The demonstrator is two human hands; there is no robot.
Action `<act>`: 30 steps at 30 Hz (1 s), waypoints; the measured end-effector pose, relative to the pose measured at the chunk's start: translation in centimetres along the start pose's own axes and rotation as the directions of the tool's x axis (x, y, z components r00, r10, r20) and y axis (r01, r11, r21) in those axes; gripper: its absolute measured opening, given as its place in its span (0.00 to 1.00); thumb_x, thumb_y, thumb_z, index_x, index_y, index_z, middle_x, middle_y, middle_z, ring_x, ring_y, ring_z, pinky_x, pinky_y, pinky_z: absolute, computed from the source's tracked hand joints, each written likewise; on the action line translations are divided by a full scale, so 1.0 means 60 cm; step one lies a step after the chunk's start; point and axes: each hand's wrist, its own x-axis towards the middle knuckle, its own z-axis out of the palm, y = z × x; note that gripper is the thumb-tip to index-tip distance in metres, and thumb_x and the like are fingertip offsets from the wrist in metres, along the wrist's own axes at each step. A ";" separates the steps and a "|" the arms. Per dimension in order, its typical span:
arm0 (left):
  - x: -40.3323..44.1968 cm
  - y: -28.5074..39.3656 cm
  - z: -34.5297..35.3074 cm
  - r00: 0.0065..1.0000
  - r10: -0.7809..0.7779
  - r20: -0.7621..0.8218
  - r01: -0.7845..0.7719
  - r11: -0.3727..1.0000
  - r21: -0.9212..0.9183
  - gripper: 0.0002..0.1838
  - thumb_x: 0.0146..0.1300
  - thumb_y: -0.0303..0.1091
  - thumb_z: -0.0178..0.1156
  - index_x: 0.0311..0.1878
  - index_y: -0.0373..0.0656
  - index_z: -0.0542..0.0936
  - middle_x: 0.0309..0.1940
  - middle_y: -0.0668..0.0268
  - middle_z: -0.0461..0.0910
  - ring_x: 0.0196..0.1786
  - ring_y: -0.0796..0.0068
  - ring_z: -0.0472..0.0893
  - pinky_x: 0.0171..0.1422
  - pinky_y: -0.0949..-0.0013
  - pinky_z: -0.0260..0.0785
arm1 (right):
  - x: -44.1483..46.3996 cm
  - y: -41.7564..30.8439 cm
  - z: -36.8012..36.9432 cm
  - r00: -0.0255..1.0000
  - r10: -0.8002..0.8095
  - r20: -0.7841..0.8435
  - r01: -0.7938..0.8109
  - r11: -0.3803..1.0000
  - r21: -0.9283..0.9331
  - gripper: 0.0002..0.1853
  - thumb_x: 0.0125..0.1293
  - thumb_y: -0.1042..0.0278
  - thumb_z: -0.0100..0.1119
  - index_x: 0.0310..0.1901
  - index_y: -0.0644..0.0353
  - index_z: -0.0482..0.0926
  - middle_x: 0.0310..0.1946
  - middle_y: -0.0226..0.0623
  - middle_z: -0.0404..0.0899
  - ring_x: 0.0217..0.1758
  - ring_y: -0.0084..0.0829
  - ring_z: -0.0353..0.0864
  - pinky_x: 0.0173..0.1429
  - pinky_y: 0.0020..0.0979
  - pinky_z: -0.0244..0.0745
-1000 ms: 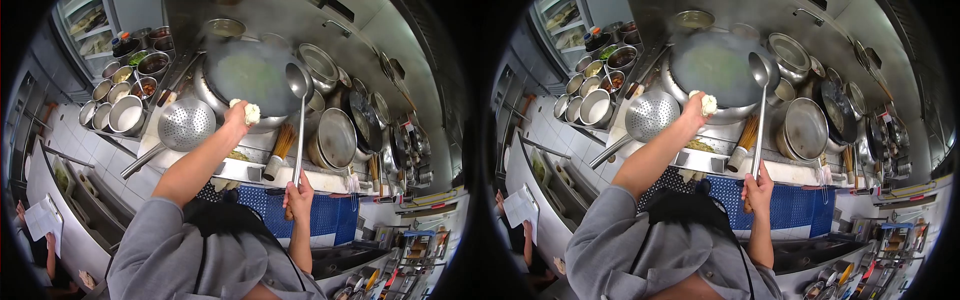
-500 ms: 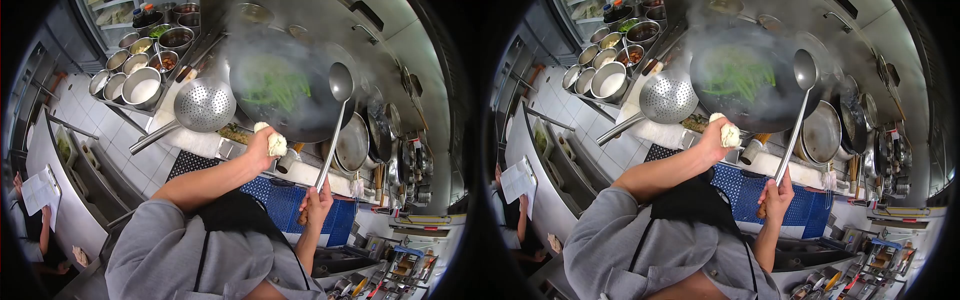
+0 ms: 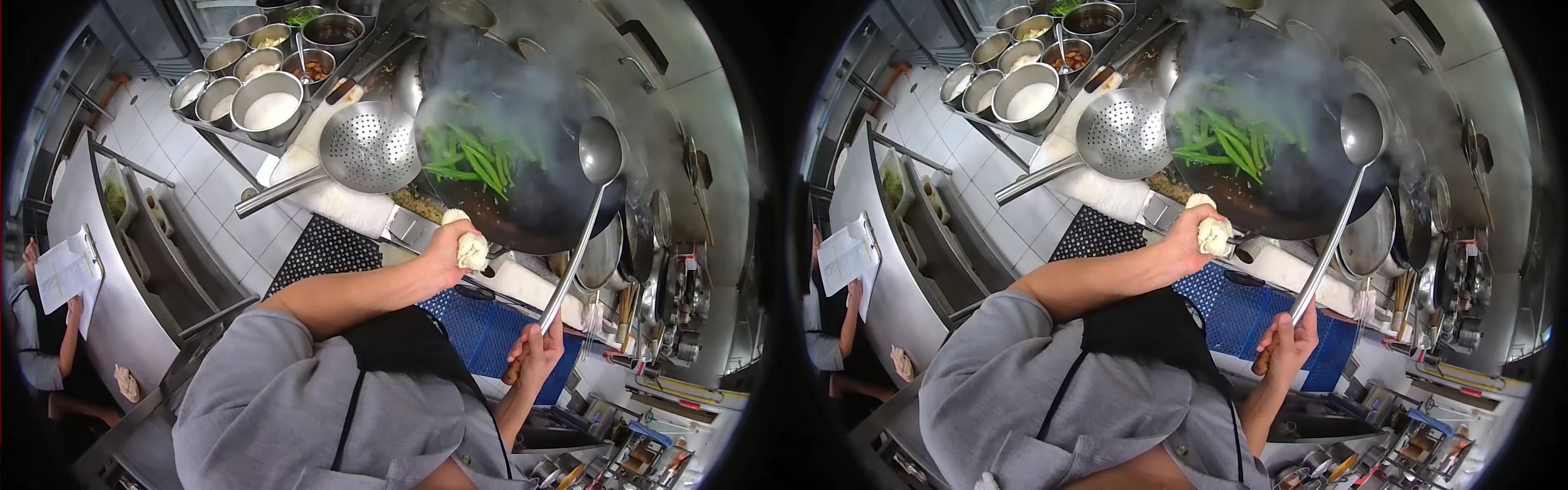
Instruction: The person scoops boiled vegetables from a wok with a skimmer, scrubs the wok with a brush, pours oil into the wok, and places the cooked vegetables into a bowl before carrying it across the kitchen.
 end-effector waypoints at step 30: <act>0.002 0.028 -0.059 0.978 -0.105 0.179 0.122 0.989 -0.087 0.03 0.49 0.33 0.61 0.27 0.47 0.78 0.25 0.66 0.81 0.28 0.67 0.80 0.35 0.62 0.73 | -0.021 -0.033 0.038 0.999 -0.019 0.032 0.018 1.000 0.021 0.35 0.70 0.69 0.62 0.74 0.67 0.57 0.22 0.34 0.71 0.13 0.21 0.69 0.13 0.22 0.67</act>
